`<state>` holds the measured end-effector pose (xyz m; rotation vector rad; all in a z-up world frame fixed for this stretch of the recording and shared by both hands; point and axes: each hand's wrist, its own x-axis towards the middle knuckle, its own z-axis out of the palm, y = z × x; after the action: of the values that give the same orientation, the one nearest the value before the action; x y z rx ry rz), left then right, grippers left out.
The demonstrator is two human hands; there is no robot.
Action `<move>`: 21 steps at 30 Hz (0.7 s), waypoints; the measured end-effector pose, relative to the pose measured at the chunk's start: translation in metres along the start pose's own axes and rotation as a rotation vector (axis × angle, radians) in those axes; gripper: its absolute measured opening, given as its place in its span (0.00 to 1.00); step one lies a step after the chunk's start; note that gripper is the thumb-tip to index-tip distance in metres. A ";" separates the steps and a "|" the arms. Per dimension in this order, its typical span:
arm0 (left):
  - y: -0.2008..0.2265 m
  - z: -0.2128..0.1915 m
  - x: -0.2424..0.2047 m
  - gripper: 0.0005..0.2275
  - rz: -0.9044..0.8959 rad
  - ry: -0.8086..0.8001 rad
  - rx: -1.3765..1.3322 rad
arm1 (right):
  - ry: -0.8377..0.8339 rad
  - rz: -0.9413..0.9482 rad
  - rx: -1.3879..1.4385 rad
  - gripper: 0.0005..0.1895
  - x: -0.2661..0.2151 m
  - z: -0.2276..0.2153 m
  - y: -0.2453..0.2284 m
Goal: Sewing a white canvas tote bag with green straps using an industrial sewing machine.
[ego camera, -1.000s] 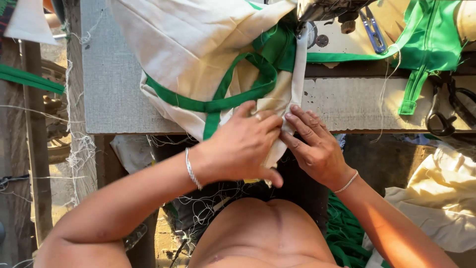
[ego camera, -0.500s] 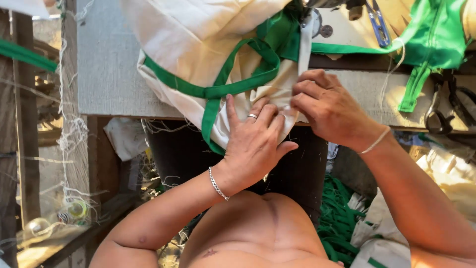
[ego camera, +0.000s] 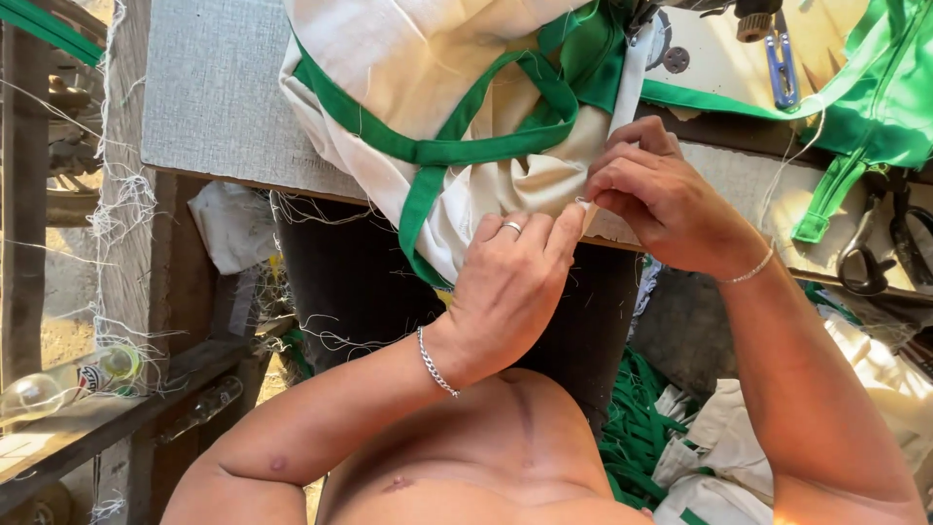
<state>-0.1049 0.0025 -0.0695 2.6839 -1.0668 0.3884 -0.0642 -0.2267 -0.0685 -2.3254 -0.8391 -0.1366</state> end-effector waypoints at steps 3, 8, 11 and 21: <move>-0.005 0.019 -0.005 0.20 -0.014 0.009 -0.139 | 0.028 0.011 0.054 0.03 -0.006 0.000 0.002; -0.016 -0.006 -0.004 0.05 -0.310 -0.262 -0.877 | 0.149 -0.079 -0.112 0.01 -0.010 0.016 0.005; -0.017 -0.018 0.001 0.09 -0.363 -0.248 -0.877 | 0.179 -0.067 -0.098 0.01 -0.014 0.020 0.006; -0.009 0.000 -0.008 0.19 -0.292 -0.118 -0.711 | 0.210 0.050 -0.059 0.06 -0.012 0.033 0.009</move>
<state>-0.1040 0.0136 -0.0726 2.1722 -0.6484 -0.1812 -0.0723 -0.2180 -0.1024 -2.3348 -0.6803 -0.3822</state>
